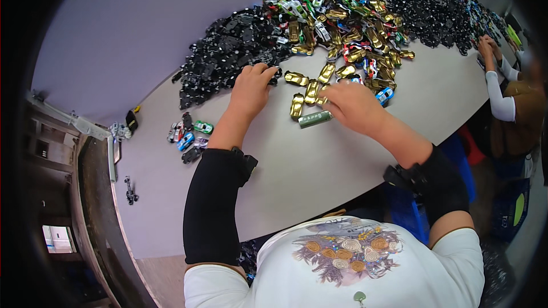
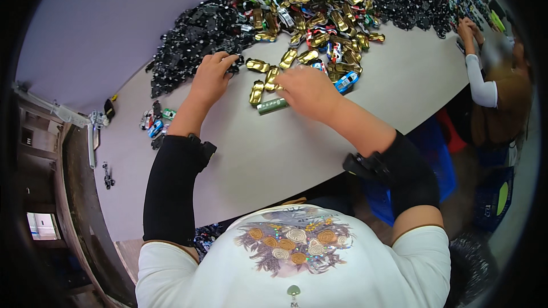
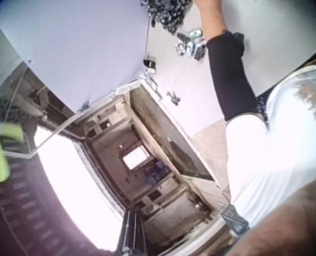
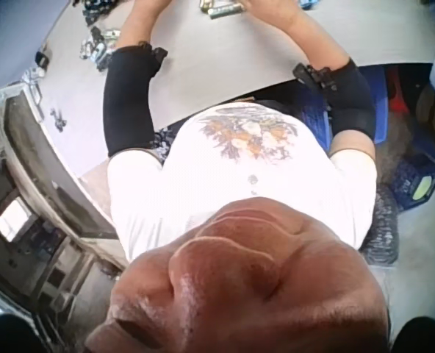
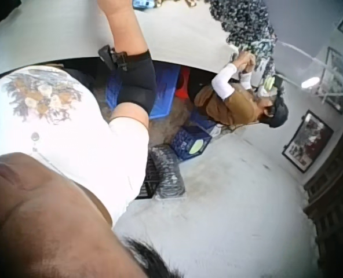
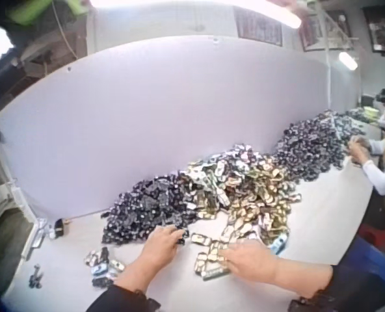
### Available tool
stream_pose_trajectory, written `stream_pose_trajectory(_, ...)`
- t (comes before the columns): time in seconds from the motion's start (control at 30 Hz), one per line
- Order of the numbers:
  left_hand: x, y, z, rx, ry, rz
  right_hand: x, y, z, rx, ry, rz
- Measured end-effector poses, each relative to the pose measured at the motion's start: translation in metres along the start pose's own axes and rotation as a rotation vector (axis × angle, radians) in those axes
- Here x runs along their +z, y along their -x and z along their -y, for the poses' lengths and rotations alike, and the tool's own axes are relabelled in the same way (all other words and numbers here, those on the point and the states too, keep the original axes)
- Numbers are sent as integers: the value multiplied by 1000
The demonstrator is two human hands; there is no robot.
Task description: Inspecting and assembling small toy cars at a table.
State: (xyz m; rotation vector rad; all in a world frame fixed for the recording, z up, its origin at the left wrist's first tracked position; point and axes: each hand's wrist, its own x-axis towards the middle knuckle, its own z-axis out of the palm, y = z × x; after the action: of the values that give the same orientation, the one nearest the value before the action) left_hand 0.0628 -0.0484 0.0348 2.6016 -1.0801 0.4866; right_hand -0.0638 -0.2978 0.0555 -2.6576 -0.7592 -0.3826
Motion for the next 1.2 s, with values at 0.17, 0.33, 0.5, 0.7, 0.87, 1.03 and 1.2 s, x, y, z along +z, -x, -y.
stream_pose_trajectory(0.17, 15, -11, 10, -102, -107, 83, 35, -79, -33, -4, 46, -4)
stream_pose_trajectory(0.33, -17, 25, 2, -179, 125, -103, 56, -113, -27, 17, 289, 289)
stream_pose_trajectory(0.5, -39, 92, -23, -361, 192, 47, 48, -123, -37, -113, 146, 100)
stream_pose_trajectory(0.7, -46, 145, -18, -404, 210, 37, 48, -100, -3, 42, -679, 322)
stream_pose_trajectory(0.87, -33, 136, 1, -564, 211, -17, 60, -76, 29, -169, -576, 429)
stream_pose_trajectory(1.03, -22, 109, -2, -389, 35, 74, 45, -62, 51, -116, -560, 603)
stream_pose_trajectory(1.2, -18, 98, 6, -501, 99, 135, 53, -72, 47, -152, -112, 455)
